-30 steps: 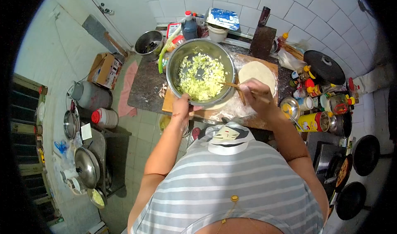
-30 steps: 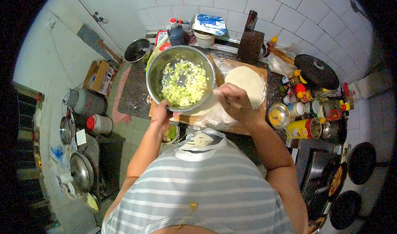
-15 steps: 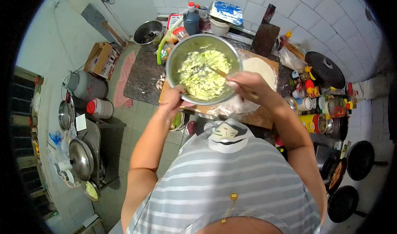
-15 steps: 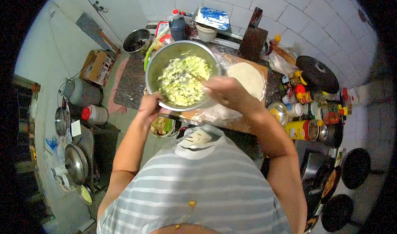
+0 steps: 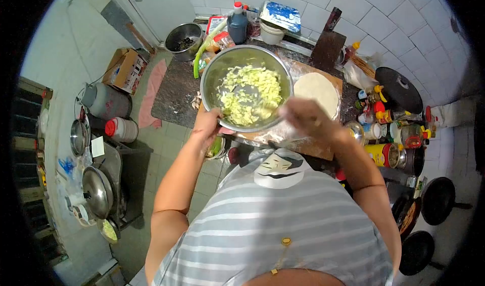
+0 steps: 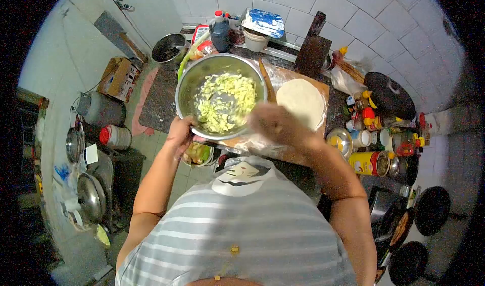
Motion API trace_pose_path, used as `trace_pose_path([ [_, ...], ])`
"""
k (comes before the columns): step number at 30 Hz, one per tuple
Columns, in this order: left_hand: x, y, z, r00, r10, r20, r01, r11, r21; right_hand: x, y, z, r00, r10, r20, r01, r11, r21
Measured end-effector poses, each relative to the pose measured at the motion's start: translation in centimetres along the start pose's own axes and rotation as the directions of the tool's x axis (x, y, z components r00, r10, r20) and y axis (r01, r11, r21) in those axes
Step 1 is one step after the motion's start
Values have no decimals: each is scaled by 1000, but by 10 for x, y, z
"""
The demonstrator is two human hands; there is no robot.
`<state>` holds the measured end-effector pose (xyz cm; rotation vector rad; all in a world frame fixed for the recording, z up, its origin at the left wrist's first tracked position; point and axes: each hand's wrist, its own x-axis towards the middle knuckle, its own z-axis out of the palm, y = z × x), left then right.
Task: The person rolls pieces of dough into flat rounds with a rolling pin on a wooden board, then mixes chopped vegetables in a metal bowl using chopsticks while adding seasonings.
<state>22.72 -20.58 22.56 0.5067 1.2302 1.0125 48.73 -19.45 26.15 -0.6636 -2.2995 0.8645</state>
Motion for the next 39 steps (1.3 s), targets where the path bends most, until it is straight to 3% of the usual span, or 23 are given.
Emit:
trace_pose_path([
  [1, 0, 0, 0, 1000, -23, 2, 23, 999, -30, 3, -5, 15, 990, -143, 6, 142, 988, 62],
  [2, -2, -5, 8, 999, -24, -35, 24, 1000, 3, 9, -12, 30, 995, -97, 8, 97, 981, -170],
  [3, -4, -8, 10, 998, 29, 50, -33, 997, 70, 8, -14, 21, 1000, -29, -5, 28, 987, -159],
  [5, -8, -6, 2, 999, -40, -25, 41, 997, 67, 10, -4, -8, 996, 87, -37, -91, 985, -149],
  [6, -4, -2, 2, 1000, -13, -21, 14, 999, 48, 2, -1, -3, 988, 148, -48, -146, 989, 33],
  [7, -1, -3, 1, 1000, 8, -17, -7, 1000, 30, 5, -9, 7, 1000, -6, 29, 8, 996, -92],
  [9, 0, -11, 4, 996, 86, 8, -86, 994, 59, 17, 7, 35, 991, -42, 124, 76, 958, -278],
  [12, -5, -5, 2, 998, 45, -43, -44, 998, 40, 5, -1, 6, 978, 211, 10, -197, 928, -315],
  [15, 1, -6, 1, 1000, 23, -19, -22, 999, 42, 9, 11, 43, 984, -166, 68, 178, 949, -260],
  [16, 0, -11, -1, 999, 31, -13, -31, 999, 9, 15, 17, 30, 953, 73, 293, 61, 904, -423],
  [19, -1, -6, -2, 997, 75, -28, -75, 997, -14, 1, 2, 27, 971, -231, 66, 237, 865, -442],
  [20, -1, -5, -3, 995, 89, -37, -89, 996, -5, 6, -6, 36, 952, -306, 4, 288, 894, -344],
  [23, 3, -13, -6, 993, 97, -69, -96, 995, 9, 2, -2, 26, 993, 98, -68, -115, 936, -332],
  [24, 1, -8, -6, 991, 115, -64, -116, 993, -18, -1, 5, 30, 991, 130, -27, -133, 963, -233],
  [27, 3, -11, -4, 997, 56, -44, -57, 998, -17, 2, 17, 40, 988, -107, -110, 73, 958, -279],
  [29, -4, -11, 1, 997, 82, -11, -83, 995, -47, 3, 31, 25, 888, -27, -460, -63, 982, -180],
  [30, -6, -13, 4, 995, 102, -5, -102, 993, -60, 10, 21, 9, 906, -70, -418, -147, 874, -463],
  [31, -8, -13, 6, 993, 122, 2, -121, 990, -73, 18, 11, -4, 925, -96, -368, -209, 679, -704],
  [33, -4, -21, 9, 996, 93, 4, -92, 994, -59, 30, 31, 14, 867, 112, -486, -223, 958, -179],
  [34, 1, -29, 11, 997, 79, 18, -78, 995, -58, 40, 27, 23, 837, 232, -495, -197, 973, 122],
  [35, 5, -34, 10, 998, 64, 30, -62, 996, -59, 39, 15, 23, 880, 323, -348, -316, 945, 80],
  [37, 6, -34, 8, 998, 54, 31, -52, 997, -49, 32, 5, 20, 969, 217, -114, -218, 976, 4],
  [39, 7, -30, -1, 998, 64, 26, -63, 997, -45, 18, -18, 8, 959, 275, -62, -276, 961, -7],
])
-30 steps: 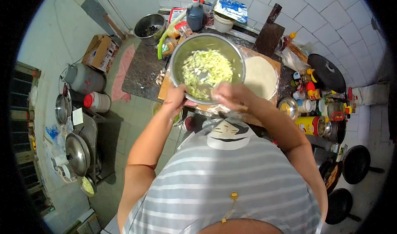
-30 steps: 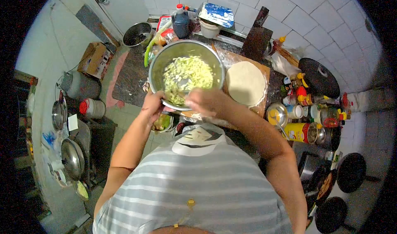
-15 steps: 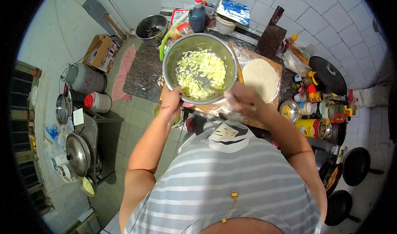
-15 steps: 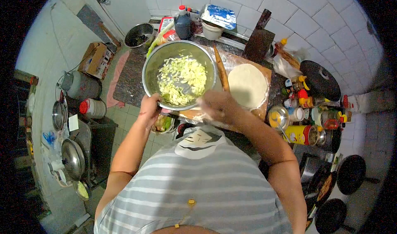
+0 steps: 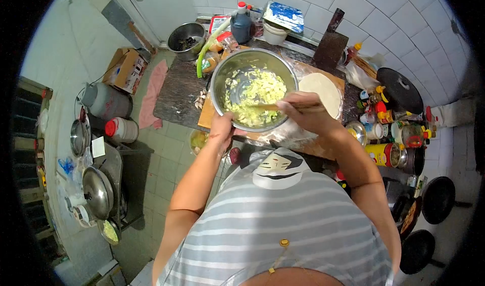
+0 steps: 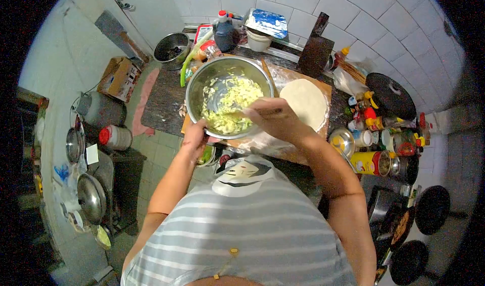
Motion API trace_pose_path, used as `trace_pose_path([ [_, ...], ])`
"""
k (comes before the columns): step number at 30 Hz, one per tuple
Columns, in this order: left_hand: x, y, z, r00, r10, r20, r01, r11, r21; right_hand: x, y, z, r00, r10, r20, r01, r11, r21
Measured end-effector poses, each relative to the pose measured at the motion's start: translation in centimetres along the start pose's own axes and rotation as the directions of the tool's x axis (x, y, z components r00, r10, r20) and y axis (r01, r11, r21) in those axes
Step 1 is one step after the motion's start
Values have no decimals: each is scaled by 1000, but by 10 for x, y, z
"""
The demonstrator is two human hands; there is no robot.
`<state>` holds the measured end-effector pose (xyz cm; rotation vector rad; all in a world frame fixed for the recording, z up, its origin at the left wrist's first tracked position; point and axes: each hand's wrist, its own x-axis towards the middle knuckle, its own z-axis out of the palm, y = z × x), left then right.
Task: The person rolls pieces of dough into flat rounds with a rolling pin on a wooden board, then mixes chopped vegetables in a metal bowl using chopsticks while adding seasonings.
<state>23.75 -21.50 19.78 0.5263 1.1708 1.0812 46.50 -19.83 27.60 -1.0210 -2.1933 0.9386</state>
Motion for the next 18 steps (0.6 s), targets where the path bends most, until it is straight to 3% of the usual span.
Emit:
trace_pose_path([
  [1, 2, 0, -3, 1000, -2, 2, 2, 999, -49, -6, -5, -4, 999, 32, 32, -31, 999, -9],
  [4, 1, 2, 0, 995, -96, 33, 96, 995, -15, 10, 31, 31, 925, -376, -56, 378, 925, 39],
  [5, 3, -1, -2, 991, -121, 50, 122, 992, -31, 17, 48, 22, 930, -364, -52, 366, 929, 56],
  [6, -3, 2, -1, 998, -52, 34, 53, 999, -11, 23, 47, 11, 913, -384, -135, 360, 917, -173],
  [8, -21, 15, 3, 996, 89, 1, -89, 996, 31, 17, 16, -16, 962, 4, -274, -3, 1000, 5],
  [9, -20, 20, -7, 1000, 23, 10, -23, 1000, 10, 10, 20, -27, 969, -72, -237, 44, 992, -119],
  [12, -10, 21, -14, 997, 68, -22, -68, 997, 29, -16, 10, -7, 997, -34, 73, 33, 999, 6],
  [14, -21, 20, 9, 995, 98, -23, -98, 995, -13, -11, -1, 33, 922, -386, 30, 387, 916, -111],
  [15, 0, -1, -1, 1000, 0, -16, -1, 996, -95, 0, -4, 33, 939, -314, 141, 342, 899, -273],
  [16, -5, 2, -1, 1000, -11, 0, 11, 997, -70, 16, 8, 35, 908, -418, 31, 390, 816, -426],
  [18, -19, 22, -2, 999, -17, 29, 18, 1000, -22, 8, 0, -2, 918, -389, -78, 353, 890, -288],
])
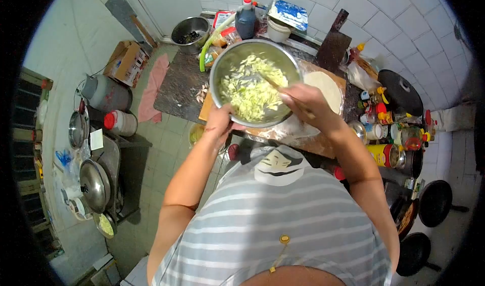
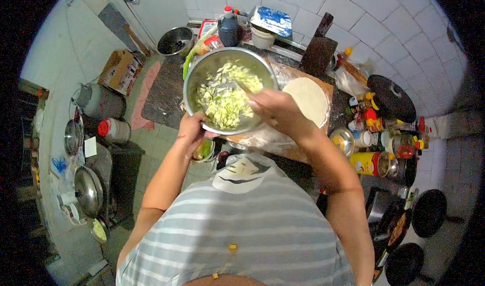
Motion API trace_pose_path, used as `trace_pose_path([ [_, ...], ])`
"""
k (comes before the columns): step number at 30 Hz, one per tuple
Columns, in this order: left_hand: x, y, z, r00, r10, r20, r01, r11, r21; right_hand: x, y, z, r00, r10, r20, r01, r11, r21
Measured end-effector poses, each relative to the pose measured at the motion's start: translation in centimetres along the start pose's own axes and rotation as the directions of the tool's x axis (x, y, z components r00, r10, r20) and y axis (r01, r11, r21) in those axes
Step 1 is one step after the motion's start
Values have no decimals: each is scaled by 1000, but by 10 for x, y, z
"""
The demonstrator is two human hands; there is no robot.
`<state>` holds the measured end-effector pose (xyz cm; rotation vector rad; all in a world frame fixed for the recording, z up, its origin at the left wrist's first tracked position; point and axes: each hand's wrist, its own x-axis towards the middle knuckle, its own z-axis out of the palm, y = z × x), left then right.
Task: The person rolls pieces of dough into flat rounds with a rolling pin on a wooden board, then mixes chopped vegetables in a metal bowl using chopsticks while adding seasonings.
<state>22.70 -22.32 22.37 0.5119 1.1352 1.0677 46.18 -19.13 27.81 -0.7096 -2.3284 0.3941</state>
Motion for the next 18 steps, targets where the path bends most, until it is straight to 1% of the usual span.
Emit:
trace_pose_path([
  [1, -9, 12, 3, 998, 64, 3, -64, 998, 13, 1, -13, -2, 993, 34, 110, -30, 999, -31],
  [2, -2, 10, 5, 996, 85, -5, -85, 996, 8, -4, -28, 1, 972, 75, 222, -62, 996, -65],
  [3, 8, 2, 6, 995, 95, -14, -95, 995, 7, -14, -21, 25, 993, -91, 77, 84, 993, 87],
  [4, 12, -7, 7, 995, 99, -21, -99, 995, 8, -15, -19, 26, 993, 55, 108, -78, 973, 218],
  [5, 12, -11, 7, 999, 36, -14, -37, 998, -59, -11, -13, 25, 970, 191, 154, -233, 913, 335],
  [7, 6, -4, -3, 999, 41, 15, -41, 999, -24, -8, -9, 27, 963, 218, 158, -261, 902, 344],
  [8, 6, 2, -7, 998, 50, 28, -50, 999, -10, -10, -11, 30, 987, 112, 114, -137, 962, 238],
  [9, 9, 3, -8, 1000, 12, 17, -11, 999, -46, -16, -13, 35, 997, 5, 83, -15, 992, 125],
  [10, 9, -1, -5, 1000, 22, -11, -22, 999, -32, -23, -14, 42, 993, -99, 64, 98, 995, 10],
  [11, 9, -6, 2, 999, 29, -36, -29, 999, -14, -20, -9, 53, 984, -178, -19, 179, 982, 58],
  [12, 9, -9, 5, 997, 40, -61, -40, 999, 5, -24, -9, 51, 993, -121, 13, 120, 992, 41],
  [13, 8, -8, 2, 996, 88, -20, -88, 996, 7, -27, -7, 44, 997, -67, 44, 67, 998, 21],
  [15, 6, 2, -2, 997, 71, -39, -73, 997, -30, -26, -4, 31, 994, 31, 106, -29, 999, -23],
  [17, 13, -2, -5, 998, 20, -52, -21, 999, -34, -17, -5, 34, 998, -60, 19, 59, 997, 49],
  [18, 10, -3, -4, 999, 36, -37, -36, 999, -10, -12, -3, 36, 994, -101, -30, 103, 991, 82],
])
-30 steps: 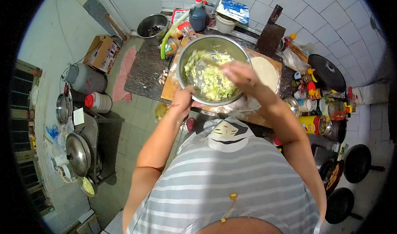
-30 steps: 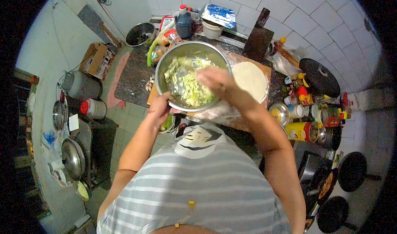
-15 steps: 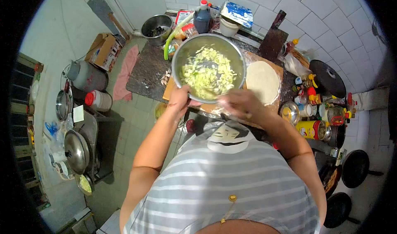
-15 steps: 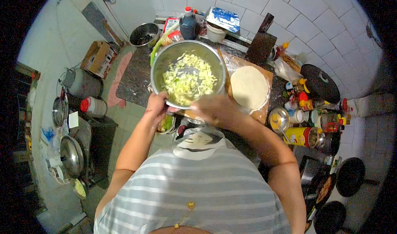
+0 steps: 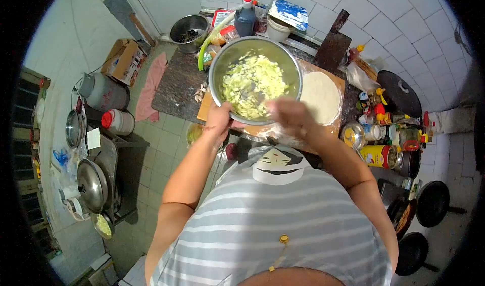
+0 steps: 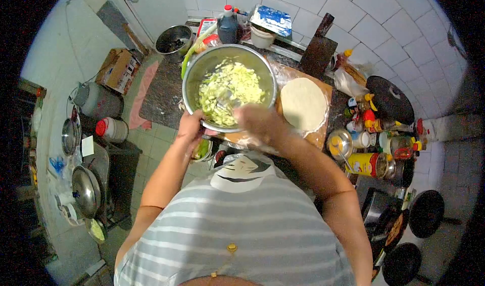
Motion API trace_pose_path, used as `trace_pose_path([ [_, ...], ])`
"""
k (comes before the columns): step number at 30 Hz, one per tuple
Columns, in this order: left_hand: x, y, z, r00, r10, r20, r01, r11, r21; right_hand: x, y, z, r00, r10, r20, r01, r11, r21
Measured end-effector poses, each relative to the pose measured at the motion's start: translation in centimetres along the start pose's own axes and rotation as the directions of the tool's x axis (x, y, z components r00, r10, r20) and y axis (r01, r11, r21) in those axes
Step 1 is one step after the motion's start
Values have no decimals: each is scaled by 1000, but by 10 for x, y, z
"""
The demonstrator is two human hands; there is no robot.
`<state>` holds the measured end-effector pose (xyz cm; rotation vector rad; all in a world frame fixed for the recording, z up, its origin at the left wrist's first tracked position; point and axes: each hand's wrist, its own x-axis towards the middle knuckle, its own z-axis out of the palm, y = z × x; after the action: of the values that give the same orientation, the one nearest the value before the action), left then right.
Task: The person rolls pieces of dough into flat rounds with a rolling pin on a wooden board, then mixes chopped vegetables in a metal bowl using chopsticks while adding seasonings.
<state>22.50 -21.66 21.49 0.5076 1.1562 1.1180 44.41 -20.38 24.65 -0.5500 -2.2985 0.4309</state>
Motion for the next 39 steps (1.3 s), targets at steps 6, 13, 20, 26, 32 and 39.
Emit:
trace_pose_path([
  [6, -1, -13, 1, 999, -11, 39, 11, 1000, 7, 29, 17, -18, 882, 373, -287, -390, 921, -3],
  [13, 7, -1, -12, 999, -50, 17, 51, 998, -24, 23, -2, -47, 895, 363, 258, -427, 865, 264],
  [20, 5, 29, -9, 995, -59, 85, 38, 974, 222, 42, 56, -29, 734, 566, 375, -652, 742, 156],
  [26, 21, 45, -38, 995, -67, 79, 45, 964, 262, 61, 110, -82, 746, 591, 307, -586, 802, -117],
  [32, 28, 4, -54, 975, 143, -172, -140, 990, 28, 9, 24, 39, 941, 277, 193, -326, 895, 304],
  [39, 11, -13, -102, 961, 34, -276, -91, 976, -199, 82, 64, 105, 989, -37, 145, 15, 988, 154],
])
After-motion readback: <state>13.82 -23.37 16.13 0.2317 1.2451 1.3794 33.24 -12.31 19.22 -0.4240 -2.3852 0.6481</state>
